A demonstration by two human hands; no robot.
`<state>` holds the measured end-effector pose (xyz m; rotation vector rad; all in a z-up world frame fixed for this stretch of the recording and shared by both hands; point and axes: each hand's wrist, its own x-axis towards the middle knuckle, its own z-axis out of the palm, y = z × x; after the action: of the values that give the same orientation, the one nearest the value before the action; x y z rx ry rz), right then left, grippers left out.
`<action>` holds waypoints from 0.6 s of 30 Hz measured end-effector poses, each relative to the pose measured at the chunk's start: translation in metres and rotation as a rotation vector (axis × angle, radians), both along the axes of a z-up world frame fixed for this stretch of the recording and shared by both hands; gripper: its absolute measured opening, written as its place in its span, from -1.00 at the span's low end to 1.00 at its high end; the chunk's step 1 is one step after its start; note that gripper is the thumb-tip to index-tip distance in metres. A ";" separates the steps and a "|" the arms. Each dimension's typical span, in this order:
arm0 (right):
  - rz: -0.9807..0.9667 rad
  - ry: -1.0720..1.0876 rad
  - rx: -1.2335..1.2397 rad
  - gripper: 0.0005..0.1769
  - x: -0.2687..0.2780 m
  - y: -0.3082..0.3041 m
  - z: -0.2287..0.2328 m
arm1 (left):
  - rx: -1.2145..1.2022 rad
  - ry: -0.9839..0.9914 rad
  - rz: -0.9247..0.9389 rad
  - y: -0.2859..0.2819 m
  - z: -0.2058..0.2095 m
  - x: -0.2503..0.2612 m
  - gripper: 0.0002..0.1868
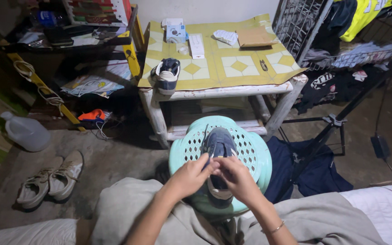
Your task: The person removes a shoelace from a sneaker, then applies a strip of white tape to the shoe's upper and trims the excess with scissors. They repeat the taping and trimming on the same shoe before placing it on a nearby table.
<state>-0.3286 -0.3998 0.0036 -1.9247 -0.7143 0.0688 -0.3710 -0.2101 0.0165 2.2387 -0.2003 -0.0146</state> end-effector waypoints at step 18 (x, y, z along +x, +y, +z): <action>-0.554 -0.606 -0.354 -0.71 0.051 -0.073 0.002 | -0.107 -0.156 -0.015 0.024 0.002 -0.005 -0.68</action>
<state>-0.2775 -0.4729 0.0056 -2.4501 -0.5457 -0.8083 -0.3758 -0.1861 0.0181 2.1324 -0.2952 0.1594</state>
